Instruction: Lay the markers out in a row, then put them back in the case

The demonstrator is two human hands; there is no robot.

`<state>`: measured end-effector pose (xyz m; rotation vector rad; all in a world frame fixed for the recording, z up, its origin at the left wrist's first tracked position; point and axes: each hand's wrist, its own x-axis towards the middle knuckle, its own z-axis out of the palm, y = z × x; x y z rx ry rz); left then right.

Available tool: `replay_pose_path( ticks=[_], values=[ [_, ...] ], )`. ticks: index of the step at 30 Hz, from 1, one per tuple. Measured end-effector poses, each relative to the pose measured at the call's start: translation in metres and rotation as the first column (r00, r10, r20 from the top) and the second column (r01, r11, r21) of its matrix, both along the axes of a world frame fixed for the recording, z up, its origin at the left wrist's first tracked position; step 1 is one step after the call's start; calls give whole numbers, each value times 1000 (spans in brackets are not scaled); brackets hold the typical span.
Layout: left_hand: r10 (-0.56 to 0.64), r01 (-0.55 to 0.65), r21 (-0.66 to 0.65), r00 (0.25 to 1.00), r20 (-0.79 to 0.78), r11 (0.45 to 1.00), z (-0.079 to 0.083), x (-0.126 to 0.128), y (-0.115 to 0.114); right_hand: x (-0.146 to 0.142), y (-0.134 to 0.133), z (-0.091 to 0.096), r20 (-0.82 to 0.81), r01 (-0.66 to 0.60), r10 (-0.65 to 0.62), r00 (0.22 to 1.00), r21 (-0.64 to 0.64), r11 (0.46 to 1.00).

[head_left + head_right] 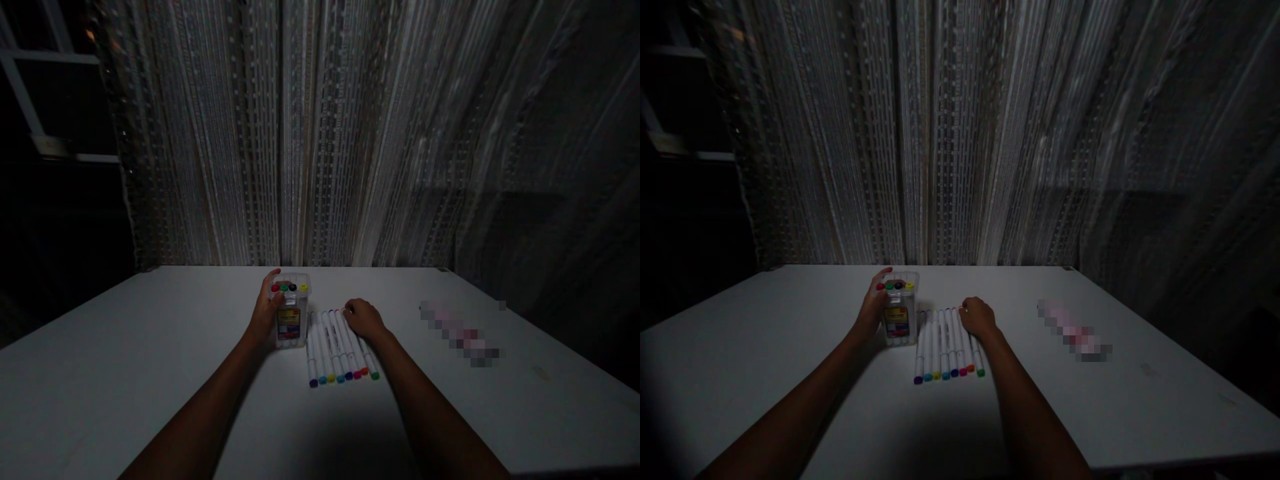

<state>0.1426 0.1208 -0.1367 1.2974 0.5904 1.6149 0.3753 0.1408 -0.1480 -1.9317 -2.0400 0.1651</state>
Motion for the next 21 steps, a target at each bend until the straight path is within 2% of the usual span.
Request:
replay_pose_path(
  ticks=[9, 12, 17, 19, 21],
  values=[
    [37, -37, -4, 999, -14, 999, 1, -1, 2, 6, -1, 5, 47, 15, -12, 999, -77, 997],
    [11, -11, -35, 1000, -7, 999, 0, 0, 1, 5, -4, 8, 96, 71, -66, 993, -56, 996],
    [-29, 29, -70, 1000, -8, 997, -4, 2, 1, 2, -11, 14, 185, 150, -130, 974, -98, 984],
    [-38, 37, -63, 999, -15, 997, -4, 2, 0, 1, -13, 21, 171, 152, -139, 976, -68, 986],
    [-46, 45, -56, 999, -11, 997, -3, 3, -1, 1, -15, 34, 92, 155, -159, 983, 40, 987]
  ],
)
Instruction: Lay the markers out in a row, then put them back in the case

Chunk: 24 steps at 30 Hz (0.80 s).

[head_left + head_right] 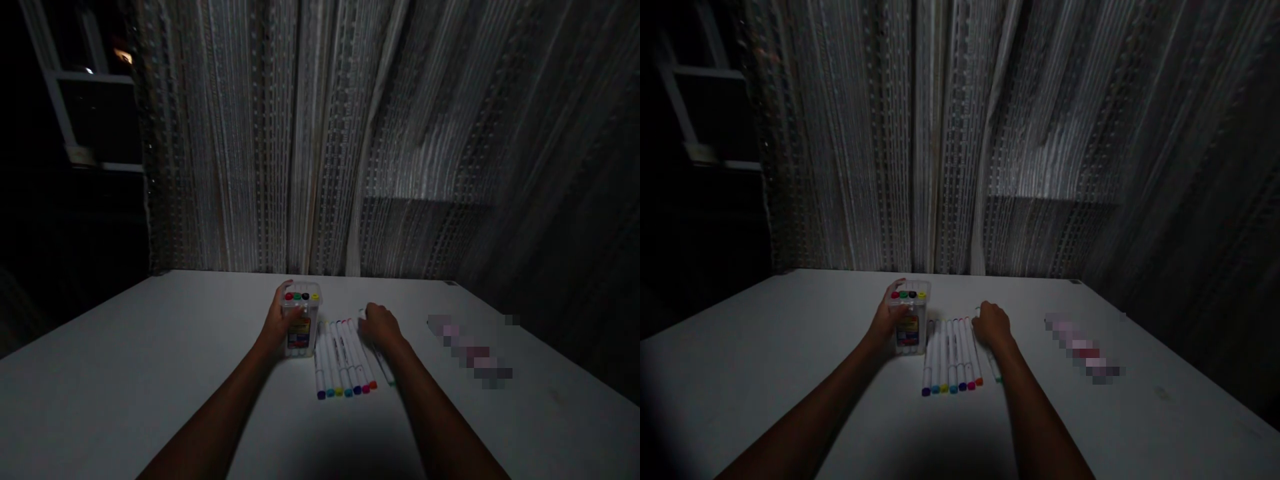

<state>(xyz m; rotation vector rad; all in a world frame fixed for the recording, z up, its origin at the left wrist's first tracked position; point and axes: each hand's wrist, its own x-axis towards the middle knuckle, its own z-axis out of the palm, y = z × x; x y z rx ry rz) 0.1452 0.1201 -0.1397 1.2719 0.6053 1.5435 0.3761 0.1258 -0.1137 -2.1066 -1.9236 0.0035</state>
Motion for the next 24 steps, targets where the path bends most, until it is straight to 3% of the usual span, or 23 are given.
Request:
replay_pose_path(
  ticks=[2, 3, 4, 6, 7, 9, 11, 16, 22, 24],
  values=[
    [-12, 12, 3, 1000, 9, 1000, 1, 1, -1, -2, -3, 23, -133, -16, 47, 990, 225, 974],
    [-18, 18, 3, 1000, 12, 1000, 1, 1, -1, -5, -6, 37, -218, -34, 121, 968, 365, 930],
    [-23, 23, 4, 1000, 16, 1000, 1, 1, -1, -9, -9, 52, -304, -42, 226, 925, 510, 859],
    [-20, 20, 16, 1000, 17, 1000, 2, 2, -2, -24, -15, 83, -384, -89, 513, 768, 729, 678],
    [-12, 12, 27, 1000, 13, 1000, 3, 2, -2, -34, -18, 96, -373, -119, 622, 689, 788, 604],
    [5, -6, 40, 1000, 7, 999, 4, 2, -2, -57, -21, 115, -326, -188, 738, 590, 834, 518],
    [7, -7, 41, 1000, 6, 999, 4, 2, -2, -82, -20, 121, -289, -295, 775, 563, 805, 515],
    [13, -12, 131, 1000, -3, 991, 1, 1, 6, -125, -9, 104, -224, -516, 738, 636, 588, 623],
    [42, -33, 214, 998, -37, 976, -4, 0, 13, -133, -1, 92, -191, -597, 677, 711, 346, 724],
    [48, -38, 218, 998, -41, 975, -4, 0, 14, -132, 1, 90, -208, -623, 678, 705, 276, 732]
  ],
)
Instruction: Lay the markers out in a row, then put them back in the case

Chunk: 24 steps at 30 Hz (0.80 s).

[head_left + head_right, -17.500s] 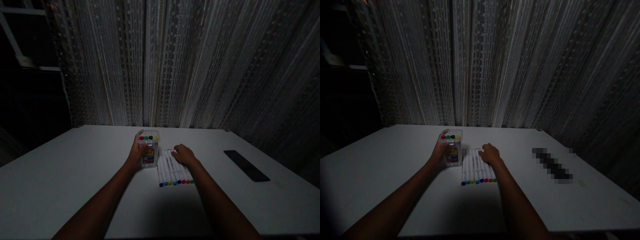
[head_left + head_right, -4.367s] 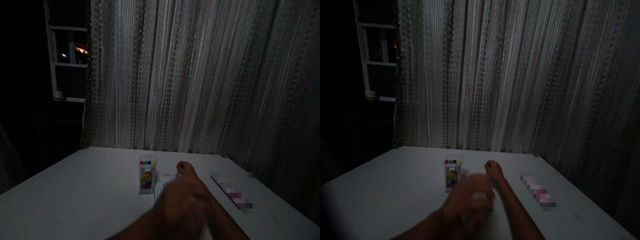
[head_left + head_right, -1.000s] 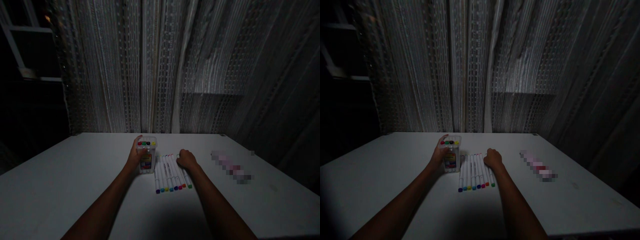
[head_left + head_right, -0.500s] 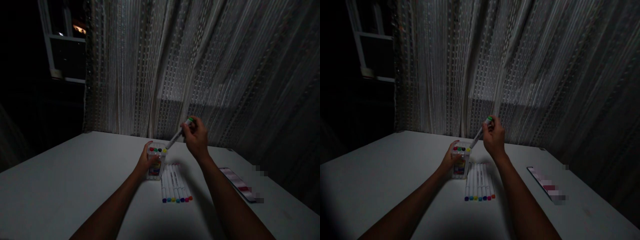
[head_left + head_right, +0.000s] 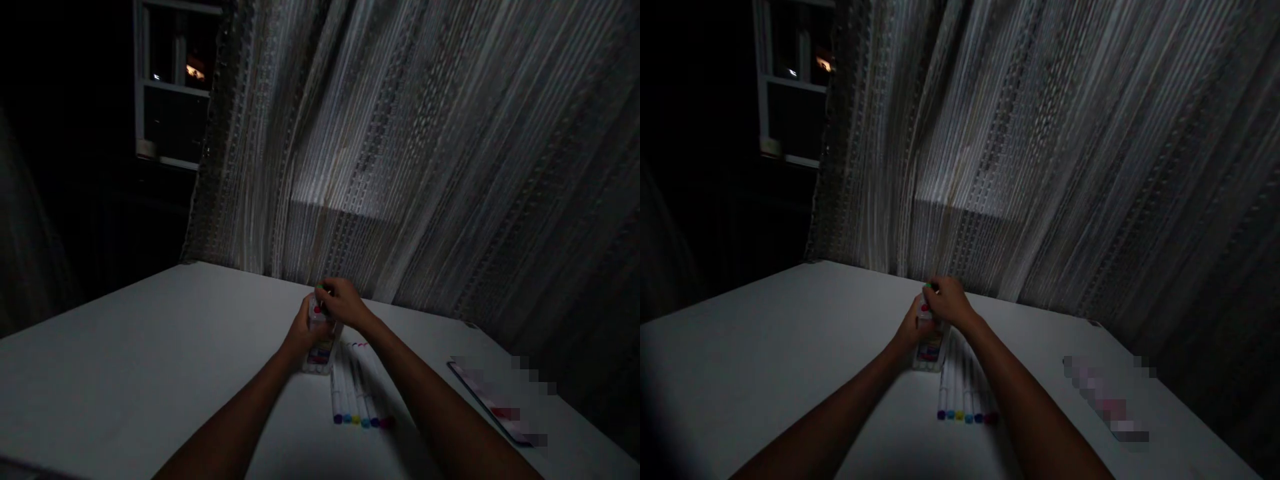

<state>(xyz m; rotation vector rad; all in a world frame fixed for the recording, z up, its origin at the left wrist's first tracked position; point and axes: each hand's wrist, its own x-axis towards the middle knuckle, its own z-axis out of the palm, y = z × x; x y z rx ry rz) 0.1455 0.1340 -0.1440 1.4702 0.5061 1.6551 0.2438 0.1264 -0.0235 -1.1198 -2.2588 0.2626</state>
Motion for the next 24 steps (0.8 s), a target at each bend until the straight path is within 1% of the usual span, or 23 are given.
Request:
replay_pose_path(
  ticks=[3, 6, 8, 13, 15, 17, 19, 20, 21, 22, 23, 24],
  values=[
    [-10, 10, 16, 1000, 12, 1000, 0, 0, 0, 1, 2, -5, 13, -12, 13, 1000, -47, 999],
    [-16, 15, 26, 1000, 25, 1000, 0, -1, 1, 1, 3, -11, -2, 10, -10, 1000, -45, 999],
    [-10, 9, 18, 1000, 28, 1000, 0, -2, 0, 1, 4, -14, 9, 5, -4, 1000, -44, 999],
    [-13, 13, -4, 1000, 19, 1000, 2, -1, -2, 0, 5, -16, 43, 7, -5, 999, -46, 999],
    [-13, 14, -8, 999, 30, 1000, 3, -1, -3, 1, 3, -14, 30, -17, 18, 999, -55, 998],
    [-25, 27, -40, 998, 53, 999, 4, 0, -5, 7, 1, -9, -60, -64, 60, 996, -69, 996],
    [-54, 61, -107, 996, 69, 992, 4, 1, -7, 18, 1, -4, -235, -92, 74, 969, -69, 993],
    [-67, 76, -140, 995, 71, 987, 4, 1, -9, 27, 1, -3, -327, -82, 56, 943, -66, 994],
    [-75, 85, -167, 995, 69, 982, 4, 1, -10, 36, 2, -3, -399, -51, 22, 917, -62, 997],
    [-77, 88, -183, 995, 69, 979, 3, 2, -11, 47, 4, -5, -435, -2, -27, 900, -66, 998],
    [-76, 89, -189, 995, 72, 978, 3, 2, -12, 57, 6, -9, -422, 57, -87, 903, -82, 995],
    [-75, 88, -193, 994, 75, 977, 4, 3, -13, 68, 8, -15, -352, 120, -149, 924, -104, 987]
  ],
)
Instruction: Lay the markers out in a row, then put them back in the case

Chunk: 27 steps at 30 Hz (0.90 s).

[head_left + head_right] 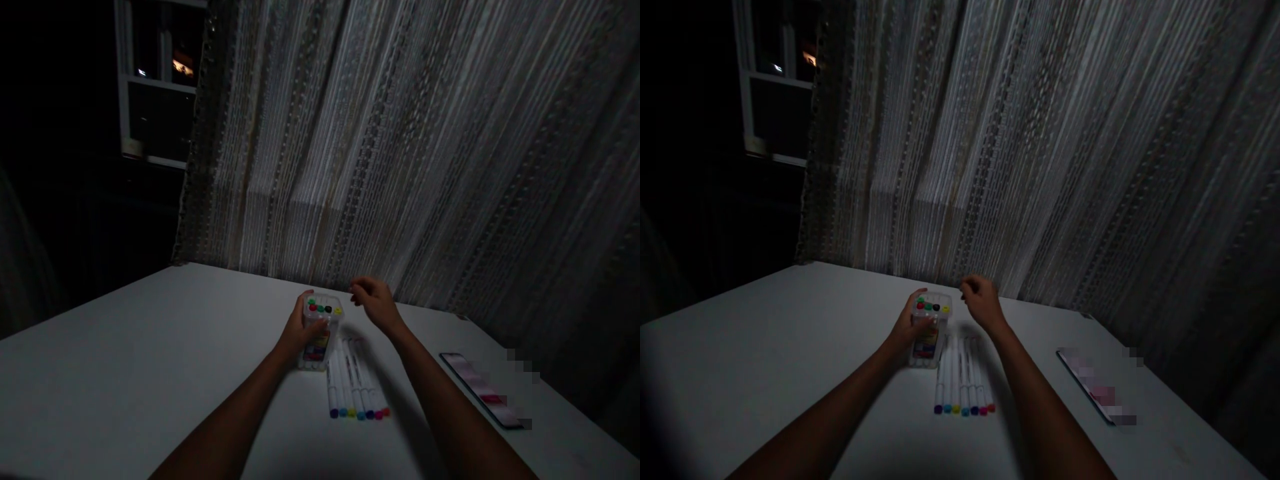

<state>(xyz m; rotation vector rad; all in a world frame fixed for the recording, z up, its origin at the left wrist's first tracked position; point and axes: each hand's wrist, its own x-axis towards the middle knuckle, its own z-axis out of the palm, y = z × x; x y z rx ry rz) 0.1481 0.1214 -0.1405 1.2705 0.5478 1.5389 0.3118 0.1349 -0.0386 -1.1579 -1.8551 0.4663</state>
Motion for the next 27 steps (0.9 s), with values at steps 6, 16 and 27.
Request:
replay_pose_path(
  ticks=[6, 16, 27],
  values=[
    [18, -18, -57, 1000, 11, 998, 2, 3, 0, 42, -2, -58, 734, 310, -132, 666, -112, 944],
    [-3, 4, -41, 1000, 28, 999, -1, 5, -2, 65, 3, -99, 777, 448, -151, 612, -183, 875],
    [20, -19, -44, 1000, 5, 999, 3, 5, -5, 73, 5, -103, 669, 320, -70, 740, -258, 911]
  ],
)
